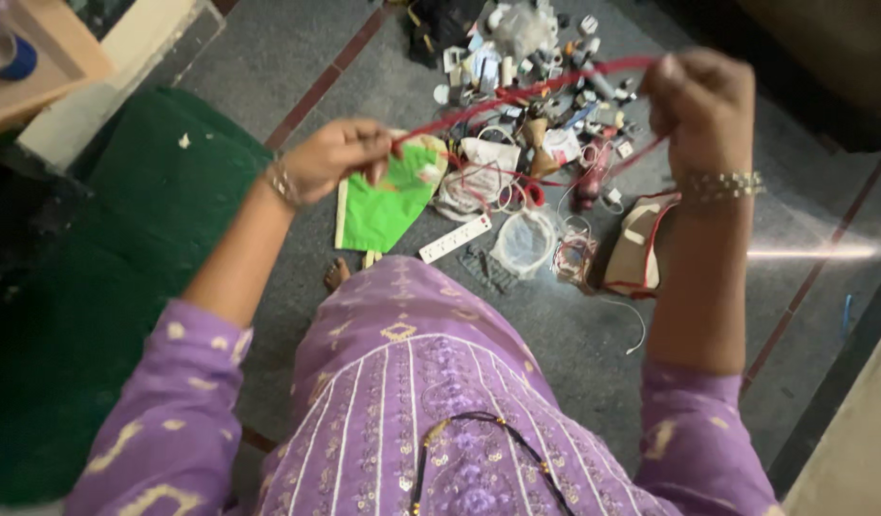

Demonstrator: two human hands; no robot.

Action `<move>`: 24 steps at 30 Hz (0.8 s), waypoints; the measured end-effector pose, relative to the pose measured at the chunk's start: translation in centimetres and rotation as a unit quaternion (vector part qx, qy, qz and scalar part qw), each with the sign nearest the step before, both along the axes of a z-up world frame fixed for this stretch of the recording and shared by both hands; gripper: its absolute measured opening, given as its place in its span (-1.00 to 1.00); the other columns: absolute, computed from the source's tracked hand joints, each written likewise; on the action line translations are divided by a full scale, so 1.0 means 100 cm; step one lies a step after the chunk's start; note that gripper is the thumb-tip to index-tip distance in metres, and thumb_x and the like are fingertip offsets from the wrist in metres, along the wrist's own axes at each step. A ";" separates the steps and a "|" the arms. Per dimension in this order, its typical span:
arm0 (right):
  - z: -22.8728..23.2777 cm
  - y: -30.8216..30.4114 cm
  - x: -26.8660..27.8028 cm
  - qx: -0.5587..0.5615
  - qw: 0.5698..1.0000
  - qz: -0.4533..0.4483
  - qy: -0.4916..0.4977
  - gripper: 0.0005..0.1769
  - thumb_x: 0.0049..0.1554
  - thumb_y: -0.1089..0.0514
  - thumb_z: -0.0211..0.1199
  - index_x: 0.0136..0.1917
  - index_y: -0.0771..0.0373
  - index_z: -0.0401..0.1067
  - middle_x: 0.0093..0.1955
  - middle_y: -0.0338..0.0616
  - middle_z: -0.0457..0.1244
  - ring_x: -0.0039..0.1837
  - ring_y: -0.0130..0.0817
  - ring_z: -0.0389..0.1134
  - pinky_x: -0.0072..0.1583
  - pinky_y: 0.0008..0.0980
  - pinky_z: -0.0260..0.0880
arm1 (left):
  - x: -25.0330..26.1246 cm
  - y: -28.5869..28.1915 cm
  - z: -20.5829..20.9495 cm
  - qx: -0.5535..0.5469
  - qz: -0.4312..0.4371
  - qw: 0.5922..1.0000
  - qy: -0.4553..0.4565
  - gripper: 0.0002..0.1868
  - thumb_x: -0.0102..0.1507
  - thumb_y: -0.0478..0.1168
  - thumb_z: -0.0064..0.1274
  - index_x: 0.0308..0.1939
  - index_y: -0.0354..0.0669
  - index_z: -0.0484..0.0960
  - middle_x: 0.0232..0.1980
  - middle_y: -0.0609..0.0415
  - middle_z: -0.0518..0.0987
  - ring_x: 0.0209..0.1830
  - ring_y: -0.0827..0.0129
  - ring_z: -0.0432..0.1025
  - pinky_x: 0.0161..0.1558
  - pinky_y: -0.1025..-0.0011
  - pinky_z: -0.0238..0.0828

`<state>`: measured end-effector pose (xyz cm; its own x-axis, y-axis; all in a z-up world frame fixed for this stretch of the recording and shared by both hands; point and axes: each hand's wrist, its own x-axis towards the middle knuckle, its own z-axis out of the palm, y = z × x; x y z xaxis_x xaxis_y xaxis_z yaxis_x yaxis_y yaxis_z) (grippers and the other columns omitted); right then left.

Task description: The person repairs a red electrical cord by stripping the ends, twisting the wires, and wrapping the connection with blue electrical tape. They use scissors to cut the tape and handle a power strip and various cables on the floor.

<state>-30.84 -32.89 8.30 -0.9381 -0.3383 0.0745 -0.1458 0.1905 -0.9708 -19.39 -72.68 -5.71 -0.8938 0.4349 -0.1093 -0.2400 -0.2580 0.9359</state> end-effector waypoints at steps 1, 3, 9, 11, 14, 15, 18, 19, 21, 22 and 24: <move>-0.002 0.008 0.000 0.014 1.000 -0.003 -0.015 -0.72 0.34 0.12 0.20 -0.15 0.35 0.47 -0.34 -0.25 0.23 -0.35 -0.54 0.14 -0.26 -0.48 0.08 | 0.001 0.002 0.002 0.007 -0.019 1.000 0.001 -0.65 0.42 -0.06 0.05 0.14 -0.24 0.59 -0.35 0.18 0.56 -0.39 0.57 0.42 -0.27 0.55 0.38; -0.012 0.025 0.009 -0.034 0.996 0.033 -0.070 -0.77 0.35 0.17 0.19 -0.08 0.37 0.49 -0.29 -0.24 0.26 -0.28 -0.54 0.18 -0.20 -0.50 0.14 | 0.008 0.012 0.008 0.026 -0.056 0.998 -0.009 -0.53 0.38 -0.10 0.03 0.35 -0.14 0.53 -0.44 0.22 0.51 -0.49 0.61 0.37 -0.38 0.57 0.35; -0.035 0.065 0.025 0.056 0.995 -0.011 -0.082 -0.82 0.33 0.25 0.23 0.09 0.42 0.53 -0.21 -0.22 0.28 -0.17 -0.50 0.25 -0.10 -0.47 0.24 | 0.001 0.023 0.046 0.094 -0.048 0.994 -0.007 -0.34 0.31 -0.42 0.03 0.51 -0.32 0.30 0.00 0.04 0.68 -0.25 0.56 0.44 -0.18 0.55 0.41; -0.043 0.069 0.029 0.105 0.992 -0.022 -0.073 -0.78 0.30 0.23 0.26 0.13 0.43 0.52 -0.15 -0.19 0.32 -0.12 -0.47 0.30 -0.05 -0.46 0.30 | 0.004 0.032 0.055 0.056 -0.039 0.998 0.006 -0.27 0.33 -0.42 0.00 0.58 -0.17 0.15 0.03 -0.01 0.68 -0.25 0.55 0.47 -0.14 0.58 0.46; -0.050 0.059 0.045 0.084 0.989 0.078 -0.095 -0.64 0.26 0.11 0.24 0.22 0.40 0.46 -0.02 -0.14 0.39 -0.02 -0.38 0.42 0.04 -0.42 0.47 | 0.013 0.050 0.064 0.001 -0.012 0.998 0.056 -0.17 0.36 -0.48 0.01 0.67 -0.03 0.06 0.11 -0.13 0.64 -0.20 0.53 0.48 -0.06 0.54 0.52; -0.052 0.050 0.052 0.014 0.979 0.152 -0.133 -0.58 0.27 0.03 0.21 0.26 0.37 0.44 0.02 -0.13 0.40 0.00 -0.35 0.45 0.06 -0.40 0.51 | 0.015 0.057 0.067 -0.018 -0.001 0.997 0.080 -0.14 0.37 -0.51 0.03 0.70 0.00 0.05 0.15 -0.17 0.62 -0.18 0.53 0.48 -0.04 0.52 0.53; -0.059 -0.001 0.069 -0.104 0.942 0.257 -0.191 -0.37 0.31 -0.27 0.16 0.35 0.29 0.38 0.13 -0.10 0.39 0.08 -0.27 0.48 0.04 -0.29 0.62 | 0.017 0.073 0.078 -0.122 0.038 0.972 0.196 -0.01 0.28 -0.58 -0.01 0.66 0.14 -0.10 0.65 -0.04 0.29 0.15 0.36 0.58 -0.07 0.48 0.63; -0.059 -0.019 0.073 -0.044 0.958 0.217 -0.184 -0.41 0.30 -0.20 0.14 0.38 0.26 0.42 0.00 -0.11 0.38 -0.03 -0.32 0.47 -0.03 -0.36 0.57 | 0.019 0.079 0.080 -0.151 0.051 0.955 0.249 0.02 0.27 -0.57 0.02 0.65 0.16 -0.15 0.66 -0.06 0.22 0.29 0.26 0.47 -0.02 0.48 0.63; -0.059 -0.054 0.079 0.002 0.974 0.201 -0.106 -0.50 0.30 -0.06 0.19 0.39 0.27 0.43 -0.02 -0.10 0.33 -0.07 -0.39 0.43 -0.06 -0.42 0.49 | 0.023 0.086 0.087 -0.210 0.075 0.909 0.351 0.09 0.24 -0.55 0.06 0.65 0.21 -0.23 0.68 -0.09 0.08 0.57 0.05 0.24 0.08 0.46 0.63; -0.060 -0.070 0.082 -0.011 0.973 0.228 -0.034 -0.54 0.31 0.03 0.24 0.37 0.32 0.42 0.09 -0.09 0.29 0.00 -0.41 0.39 0.00 -0.41 0.47 | 0.027 0.087 0.090 -0.235 0.092 0.896 0.366 0.09 0.26 -0.55 0.07 0.65 0.22 -0.25 0.68 -0.10 0.06 0.61 0.00 0.22 0.20 0.39 0.57; -0.058 -0.092 0.086 -0.028 0.970 0.240 0.028 -0.64 0.30 0.16 0.30 0.30 0.37 0.44 0.13 -0.12 0.28 0.01 -0.47 0.37 0.01 -0.44 0.45 | 0.034 0.085 0.097 -0.283 0.128 0.864 0.396 0.10 0.29 -0.55 0.09 0.65 0.24 -0.28 0.68 -0.12 0.02 0.68 -0.10 0.17 0.44 0.26 0.46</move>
<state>-22.26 -42.09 2.45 -0.6678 -0.7287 0.1517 -0.2575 0.0350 -0.9657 -16.01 -64.14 3.98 -0.8443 0.2898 0.4508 0.5315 0.3448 0.7737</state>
